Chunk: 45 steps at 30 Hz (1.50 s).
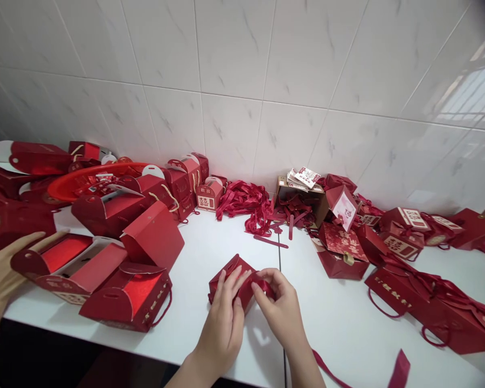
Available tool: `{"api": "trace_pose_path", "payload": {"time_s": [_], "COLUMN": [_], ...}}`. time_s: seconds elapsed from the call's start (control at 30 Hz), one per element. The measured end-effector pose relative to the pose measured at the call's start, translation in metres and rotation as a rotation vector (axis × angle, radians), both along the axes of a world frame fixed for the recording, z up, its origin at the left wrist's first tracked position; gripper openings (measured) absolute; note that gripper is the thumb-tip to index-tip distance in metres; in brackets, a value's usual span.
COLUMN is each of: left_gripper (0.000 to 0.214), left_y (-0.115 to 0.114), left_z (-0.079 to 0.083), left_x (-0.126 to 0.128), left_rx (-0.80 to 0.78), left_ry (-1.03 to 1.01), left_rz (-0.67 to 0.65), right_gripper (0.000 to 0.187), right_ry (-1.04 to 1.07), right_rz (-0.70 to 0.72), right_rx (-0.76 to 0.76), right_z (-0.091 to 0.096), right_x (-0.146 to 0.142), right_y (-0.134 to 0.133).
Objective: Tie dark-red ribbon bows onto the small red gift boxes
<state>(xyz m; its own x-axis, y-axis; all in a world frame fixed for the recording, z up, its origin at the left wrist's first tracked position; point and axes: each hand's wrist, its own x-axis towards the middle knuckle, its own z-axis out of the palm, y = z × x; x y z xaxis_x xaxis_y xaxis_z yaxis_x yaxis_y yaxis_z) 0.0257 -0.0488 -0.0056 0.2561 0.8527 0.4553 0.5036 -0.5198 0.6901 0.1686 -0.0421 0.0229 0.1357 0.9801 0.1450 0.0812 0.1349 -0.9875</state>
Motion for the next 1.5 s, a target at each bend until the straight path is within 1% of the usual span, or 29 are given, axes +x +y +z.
{"api": "trace_pose_path", "payload": {"time_s": [0.17,0.3,0.4,0.5,0.6,0.73,0.9,1.07,1.17,1.3,1.4,1.5], "left_gripper": [0.052,0.051,0.05,0.048,0.045,0.04,0.038,0.033,0.028,0.024,0.025,0.029], "left_y": [0.0,0.002,0.003,0.004,0.006,0.009,0.011,0.011,0.012,0.014,0.016,0.019], "left_z": [0.022,0.035,0.035,0.03,0.024,0.02,0.015,0.01,0.013,0.02,0.021,0.023], "left_x": [-0.011,-0.013,-0.011,-0.008,-0.007,-0.006,-0.003,-0.001,0.0,0.001,0.001,-0.001], "left_rx": [-0.138,-0.229,-0.274,-0.274,-0.225,-0.119,0.032,0.183,0.203,0.181,0.177,0.277], "left_ry": [-0.095,-0.186,-0.257,-0.284,-0.233,-0.166,-0.112,-0.099,-0.095,-0.097,-0.077,-0.051], "left_rz": [-0.153,-0.165,-0.179,-0.196,-0.166,-0.106,-0.032,0.015,0.019,0.022,0.004,-0.023], "right_gripper": [0.022,0.031,0.031,0.029,0.027,0.027,0.032,0.031,0.029,0.029,0.027,0.027], "right_ry": [0.071,0.108,0.106,0.102,0.104,0.101,0.072,0.064,-0.009,-0.168,-0.223,-0.234], "right_rz": [0.021,0.023,0.03,0.037,0.04,0.053,-0.013,0.0,-0.031,-0.106,-0.072,0.01], "right_rx": [0.005,-0.014,-0.016,0.0,0.015,0.018,0.049,0.034,0.046,0.133,0.164,0.185], "right_z": [-0.001,-0.003,-0.006,-0.007,-0.006,-0.006,-0.013,-0.019,-0.018,-0.013,-0.01,-0.007], "right_x": [0.0,-0.001,-0.002,-0.002,-0.002,-0.002,-0.002,-0.004,-0.003,-0.001,0.001,0.003], "right_y": [0.0,-0.001,-0.002,-0.003,-0.005,-0.006,-0.006,-0.007,-0.007,-0.006,-0.005,-0.005]}}
